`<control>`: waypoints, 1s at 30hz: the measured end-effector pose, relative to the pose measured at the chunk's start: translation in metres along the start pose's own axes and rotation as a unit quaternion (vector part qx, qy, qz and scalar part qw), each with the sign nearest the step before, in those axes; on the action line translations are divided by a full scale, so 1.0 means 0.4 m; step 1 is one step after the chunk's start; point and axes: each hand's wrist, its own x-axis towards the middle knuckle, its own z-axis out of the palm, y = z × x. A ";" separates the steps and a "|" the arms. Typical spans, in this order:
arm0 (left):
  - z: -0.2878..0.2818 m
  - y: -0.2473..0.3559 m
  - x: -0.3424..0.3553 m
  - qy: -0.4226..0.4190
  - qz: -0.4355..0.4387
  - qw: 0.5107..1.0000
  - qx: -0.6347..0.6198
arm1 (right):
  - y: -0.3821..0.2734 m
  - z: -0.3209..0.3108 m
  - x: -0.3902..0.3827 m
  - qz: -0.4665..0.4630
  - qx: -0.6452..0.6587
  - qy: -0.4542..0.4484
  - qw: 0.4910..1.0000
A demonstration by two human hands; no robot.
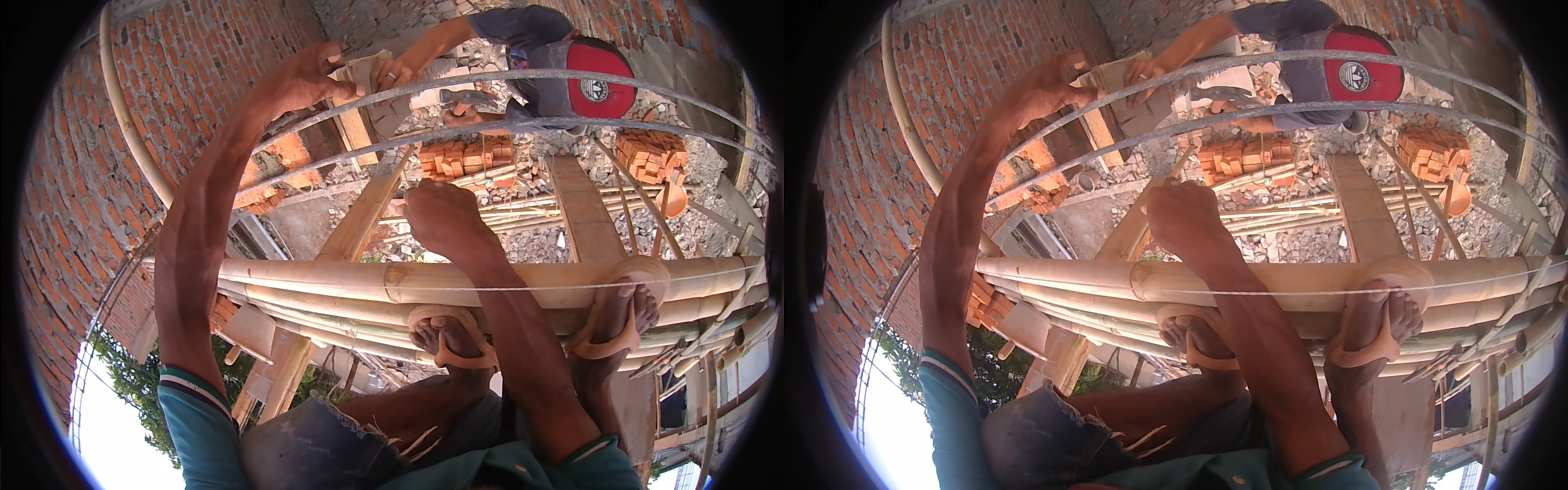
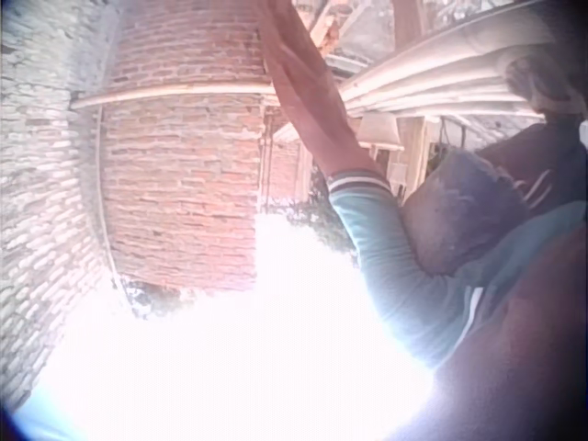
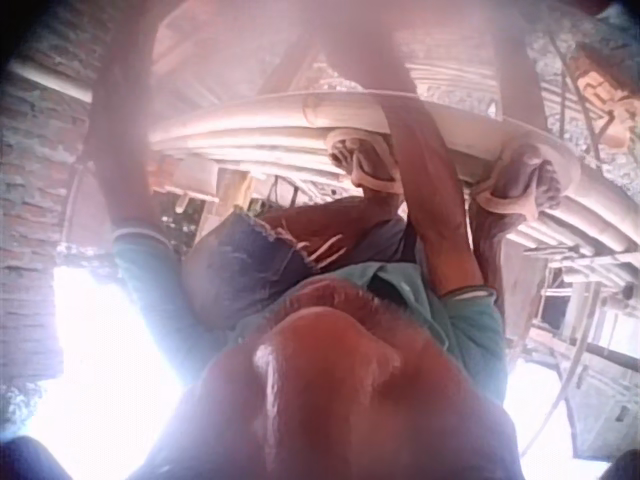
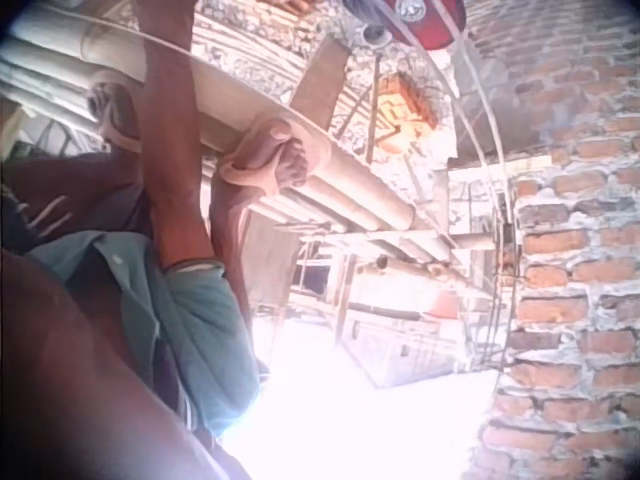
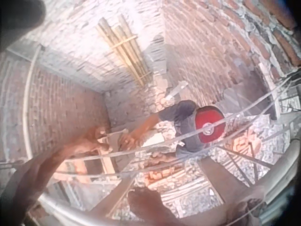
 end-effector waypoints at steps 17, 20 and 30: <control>-0.012 0.035 -0.008 -0.029 -0.027 0.999 0.011 | -0.010 0.004 0.011 -0.037 -0.022 -0.041 0.998; -0.013 0.039 -0.012 -0.027 -0.029 0.999 0.036 | -0.004 0.012 0.013 -0.056 -0.006 -0.022 0.998; -0.001 0.017 -0.012 0.005 -0.023 1.000 -0.003 | -0.005 0.020 0.018 -0.066 -0.010 -0.007 0.998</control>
